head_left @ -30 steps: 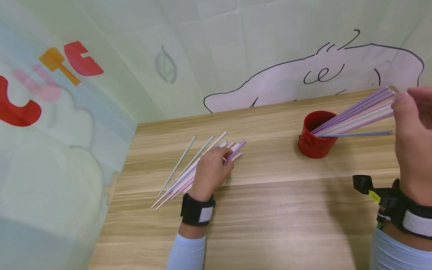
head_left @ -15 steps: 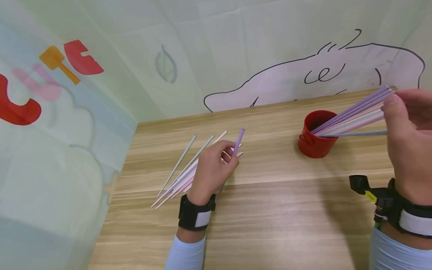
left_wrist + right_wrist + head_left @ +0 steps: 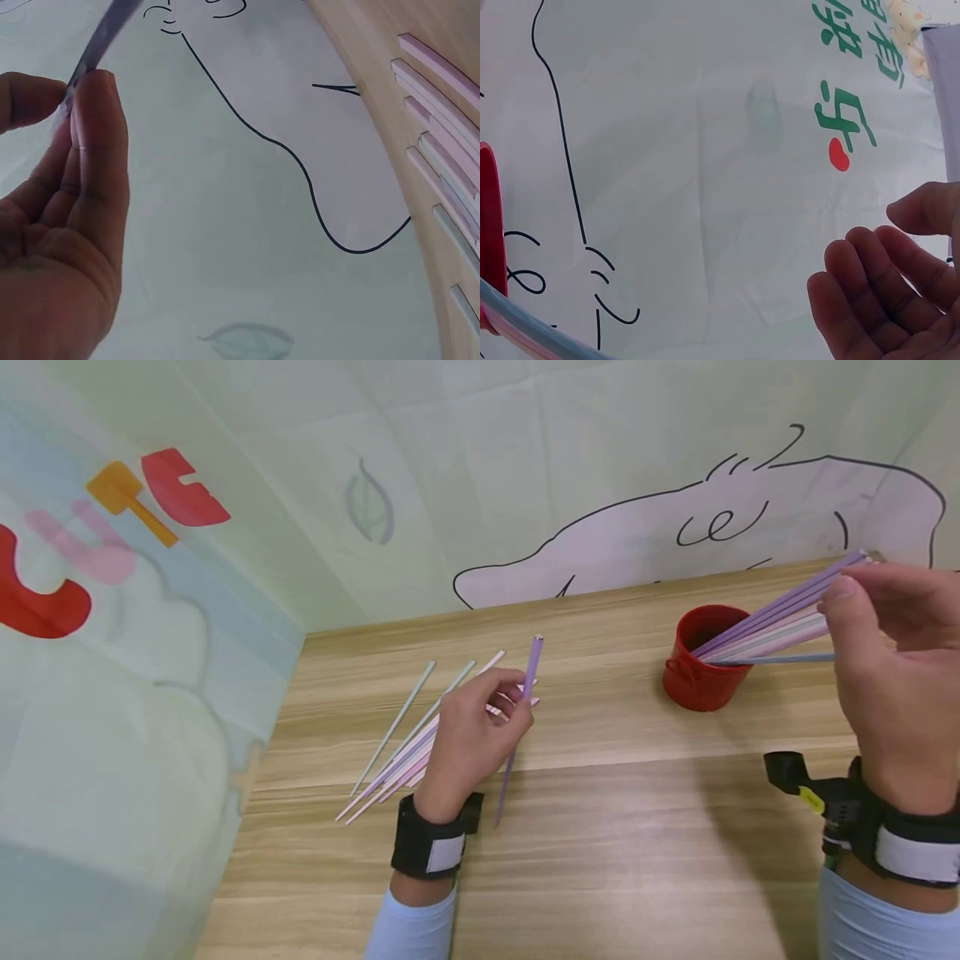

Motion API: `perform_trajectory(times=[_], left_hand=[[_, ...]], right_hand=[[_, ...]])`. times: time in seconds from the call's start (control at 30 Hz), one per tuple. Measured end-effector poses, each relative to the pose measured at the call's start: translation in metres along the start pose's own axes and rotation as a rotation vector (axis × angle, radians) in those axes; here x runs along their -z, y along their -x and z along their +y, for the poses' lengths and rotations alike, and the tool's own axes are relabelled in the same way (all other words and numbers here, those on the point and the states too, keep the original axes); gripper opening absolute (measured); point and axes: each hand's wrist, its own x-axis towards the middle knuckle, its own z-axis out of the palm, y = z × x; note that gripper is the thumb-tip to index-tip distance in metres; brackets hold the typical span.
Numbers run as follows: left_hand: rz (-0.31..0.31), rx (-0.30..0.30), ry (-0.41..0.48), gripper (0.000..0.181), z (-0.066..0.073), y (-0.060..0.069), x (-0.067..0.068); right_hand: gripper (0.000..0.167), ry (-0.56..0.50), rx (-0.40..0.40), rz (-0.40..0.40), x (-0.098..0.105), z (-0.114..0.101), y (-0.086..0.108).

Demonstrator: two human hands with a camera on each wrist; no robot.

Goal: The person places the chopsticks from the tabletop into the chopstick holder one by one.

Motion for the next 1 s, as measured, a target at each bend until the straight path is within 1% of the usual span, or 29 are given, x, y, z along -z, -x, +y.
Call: perform_trajectory(times=[0.1, 0.3, 0.37, 0.53, 0.63, 0.73, 0.83, 0.9, 1.0], left_hand=[[0.01, -0.019, 0.021, 0.019, 0.003, 0.0, 0.001], [0.028, -0.113, 0.057, 0.02, 0.007, 0.0, 0.0], [0.033, -0.135, 0.068, 0.02, 0.008, 0.0, -0.001], [0.038, -0.142, 0.091, 0.02, 0.013, 0.0, -0.002], [0.049, -0.144, 0.131, 0.019, 0.014, 0.001, -0.004], [0.072, -0.15, 0.196, 0.018, 0.016, 0.001, -0.007], [0.095, -0.154, 0.267, 0.018, 0.019, 0.002, -0.01], [0.105, -0.153, 0.315, 0.019, 0.02, 0.003, -0.011], [0.11, -0.153, 0.373, 0.019, 0.022, 0.003, -0.013]], right_hand=[[0.025, -0.015, 0.029, -0.023, 0.0, 0.002, 0.001], [0.025, -0.041, 0.039, -0.047, -0.003, 0.0, 0.003], [0.025, -0.047, 0.043, -0.052, -0.004, -0.001, 0.003], [0.028, -0.024, 0.066, -0.078, -0.006, -0.003, 0.002], [0.027, -0.034, 0.072, -0.094, -0.007, -0.005, 0.003], [0.025, -0.05, 0.089, -0.111, -0.01, -0.008, 0.005], [0.021, -0.073, 0.127, -0.143, -0.017, -0.012, 0.008], [0.019, -0.09, 0.16, -0.179, -0.022, -0.015, 0.011], [0.017, -0.143, 0.21, -0.245, -0.031, -0.019, 0.017]])
